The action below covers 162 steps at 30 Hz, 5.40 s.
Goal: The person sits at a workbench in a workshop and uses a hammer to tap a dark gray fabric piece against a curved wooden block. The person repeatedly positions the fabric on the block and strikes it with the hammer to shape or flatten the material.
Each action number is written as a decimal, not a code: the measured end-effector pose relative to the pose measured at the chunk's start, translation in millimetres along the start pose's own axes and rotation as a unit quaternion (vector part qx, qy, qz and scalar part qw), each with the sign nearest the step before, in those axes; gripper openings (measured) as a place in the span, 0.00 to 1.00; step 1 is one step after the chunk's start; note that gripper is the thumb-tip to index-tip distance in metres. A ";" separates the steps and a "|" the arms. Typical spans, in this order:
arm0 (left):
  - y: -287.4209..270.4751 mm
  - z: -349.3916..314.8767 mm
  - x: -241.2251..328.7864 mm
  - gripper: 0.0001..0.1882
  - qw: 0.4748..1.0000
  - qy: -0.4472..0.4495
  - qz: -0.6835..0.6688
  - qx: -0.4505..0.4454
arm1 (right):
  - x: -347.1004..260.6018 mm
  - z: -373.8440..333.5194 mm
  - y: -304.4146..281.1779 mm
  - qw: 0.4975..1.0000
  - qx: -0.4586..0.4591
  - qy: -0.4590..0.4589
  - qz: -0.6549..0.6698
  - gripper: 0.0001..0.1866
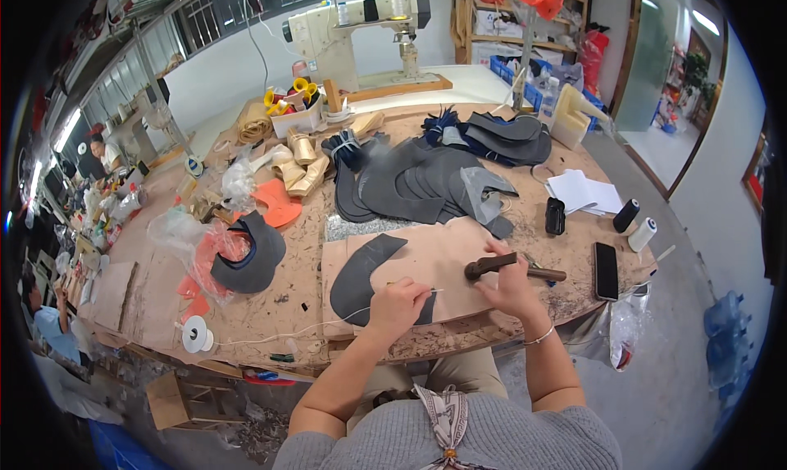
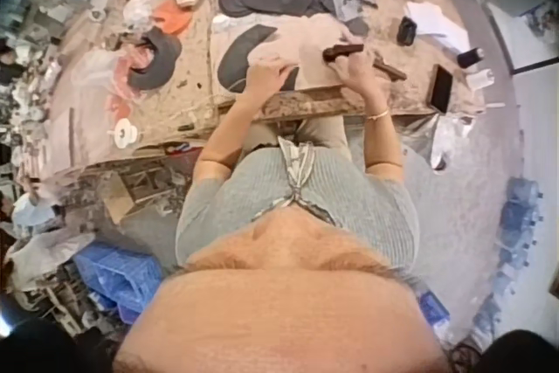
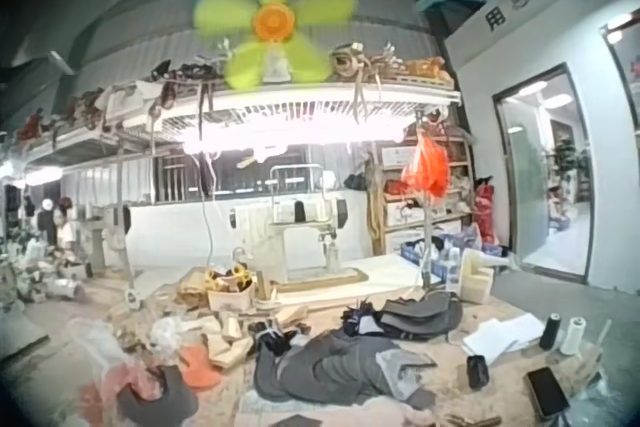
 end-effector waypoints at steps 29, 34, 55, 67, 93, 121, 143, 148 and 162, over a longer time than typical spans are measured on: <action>4.4 -13.9 -37.8 0.04 0.998 0.043 -0.042 -0.017 | -73.9 33.7 65.5 0.984 0.129 -0.126 -0.009 0.13; -20.3 -25.1 -46.5 0.10 0.992 0.117 0.028 -0.036 | -74.5 33.8 64.9 0.983 0.132 -0.128 -0.014 0.14; -21.6 -3.4 -12.5 0.05 0.985 0.150 0.087 -0.014 | -73.7 41.8 46.2 0.976 0.179 -0.120 0.036 0.14; 41.5 2.8 -33.1 0.06 0.988 -0.075 -0.076 -0.110 | -48.9 24.0 45.6 0.983 0.171 -0.063 0.029 0.11; 31.2 -14.5 -8.1 0.12 0.993 0.103 0.052 0.015 | -51.2 22.2 49.3 0.980 0.183 -0.069 0.022 0.13; 39.1 -12.0 7.1 0.09 0.969 0.210 0.127 -0.023 | -44.6 22.6 45.8 0.982 0.174 -0.056 0.042 0.11; 42.6 -8.0 -17.5 0.06 0.996 0.081 -0.036 -0.013 | -41.4 33.6 55.5 0.983 0.150 -0.082 0.070 0.13; 78.0 8.7 -3.6 0.03 0.995 0.072 -0.064 -0.024 | -47.8 48.1 -8.6 0.971 0.204 -0.122 -0.033 0.17; 88.8 19.0 5.3 0.05 0.982 0.179 -0.060 -0.025 | -9.3 39.4 0.1 0.972 0.210 -0.101 -0.040 0.13</action>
Point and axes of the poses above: each hand's wrist, its own z-axis towards the middle knuckle, its own y-axis out of the palm, x = y × z, the point moved 7 cm from there along z, towards the middle knuckle, and after that the axes turned 9 degrees about x, right-handed, at the moved point
